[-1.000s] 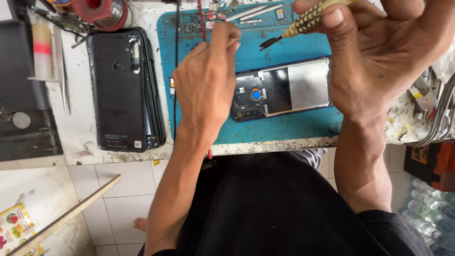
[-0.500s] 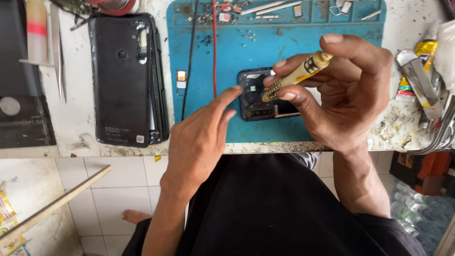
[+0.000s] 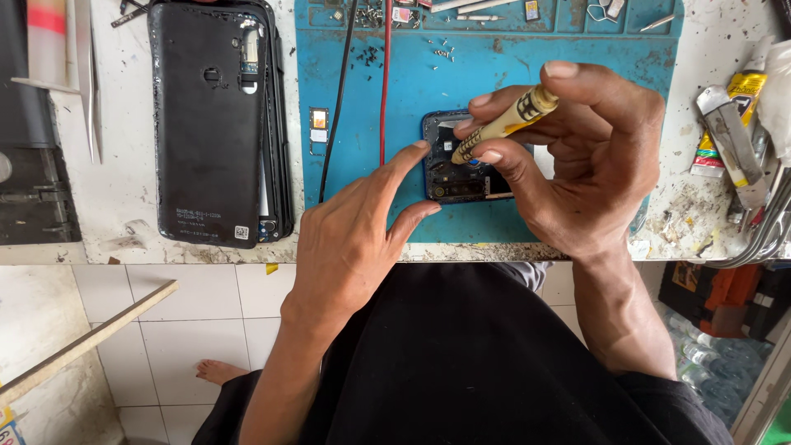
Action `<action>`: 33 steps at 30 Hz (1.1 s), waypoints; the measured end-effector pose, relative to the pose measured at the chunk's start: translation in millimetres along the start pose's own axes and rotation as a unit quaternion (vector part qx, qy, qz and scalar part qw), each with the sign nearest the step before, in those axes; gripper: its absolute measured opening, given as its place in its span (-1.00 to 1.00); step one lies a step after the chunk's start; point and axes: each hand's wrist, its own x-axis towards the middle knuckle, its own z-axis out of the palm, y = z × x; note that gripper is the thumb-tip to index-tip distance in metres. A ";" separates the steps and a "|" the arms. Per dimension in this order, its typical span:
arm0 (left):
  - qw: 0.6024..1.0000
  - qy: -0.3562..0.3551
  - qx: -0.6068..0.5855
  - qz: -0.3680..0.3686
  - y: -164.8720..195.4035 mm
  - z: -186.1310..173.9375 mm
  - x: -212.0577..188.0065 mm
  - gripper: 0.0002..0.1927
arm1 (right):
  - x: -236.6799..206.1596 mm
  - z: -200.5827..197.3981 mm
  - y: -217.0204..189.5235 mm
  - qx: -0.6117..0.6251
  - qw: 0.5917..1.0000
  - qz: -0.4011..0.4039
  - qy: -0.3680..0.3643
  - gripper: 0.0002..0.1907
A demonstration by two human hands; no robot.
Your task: The person repairs a smartphone at a cluttered workbench. They pry open the blue phone's back cover, set the cover aside, then use a screwdriver to unscrew and remove small screws from the exposed internal chassis, working on components inside the opened phone.
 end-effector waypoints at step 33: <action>1.000 -0.003 -0.017 -0.004 -6.2 -2.9 2.2 -0.40 | 48.4 -22.4 -8.6 0.087 0.971 -0.106 -0.197 -0.79</action>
